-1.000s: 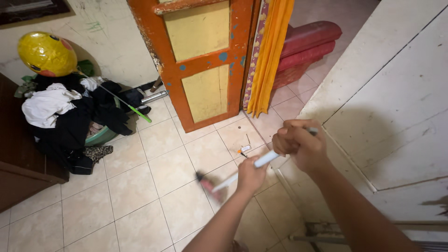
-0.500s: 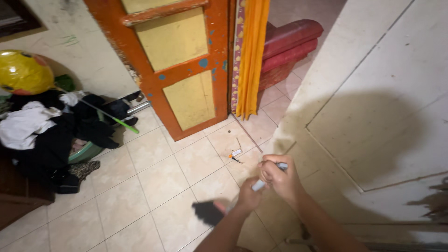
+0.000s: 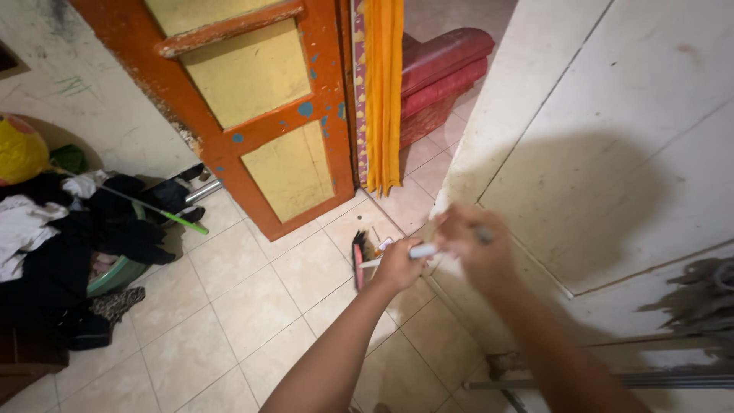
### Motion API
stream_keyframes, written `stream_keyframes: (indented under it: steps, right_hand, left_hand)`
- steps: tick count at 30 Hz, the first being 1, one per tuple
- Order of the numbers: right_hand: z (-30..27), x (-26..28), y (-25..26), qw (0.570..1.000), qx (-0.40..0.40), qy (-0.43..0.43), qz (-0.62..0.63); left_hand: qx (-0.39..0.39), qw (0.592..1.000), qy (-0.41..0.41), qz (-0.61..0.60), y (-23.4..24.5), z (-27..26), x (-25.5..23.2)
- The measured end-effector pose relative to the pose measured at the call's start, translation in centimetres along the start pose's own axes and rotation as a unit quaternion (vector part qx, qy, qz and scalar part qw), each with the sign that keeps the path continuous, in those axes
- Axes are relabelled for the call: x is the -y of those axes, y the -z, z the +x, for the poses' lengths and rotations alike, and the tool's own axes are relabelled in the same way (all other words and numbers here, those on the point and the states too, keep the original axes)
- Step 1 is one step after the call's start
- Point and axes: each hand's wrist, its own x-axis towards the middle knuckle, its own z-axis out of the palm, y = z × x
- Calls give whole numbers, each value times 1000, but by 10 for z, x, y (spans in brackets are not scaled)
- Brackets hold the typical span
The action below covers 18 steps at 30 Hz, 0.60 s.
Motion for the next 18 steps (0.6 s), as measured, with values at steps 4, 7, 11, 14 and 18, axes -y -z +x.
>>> stream_keyframes:
  steps: [4, 7, 11, 14, 18]
  right_hand:
    - [34, 59, 21, 989, -145, -28, -28]
    - [55, 91, 23, 960, -247, -129, 2]
    - [63, 86, 17, 935, -300, -174, -75]
    - [62, 49, 15, 916, -287, -243, -143]
    - [59, -21, 1, 885, -278, -352, -124]
  left_hand:
    - [45, 998, -40, 8, 5, -4, -78]
    - [152, 986, -57, -29, 0, 5, -108]
    - [327, 943, -23, -55, -19, 23, -101]
    - [354, 933, -61, -5, -47, 46, -58]
    - [323, 942, -76, -44, -73, 66, 18]
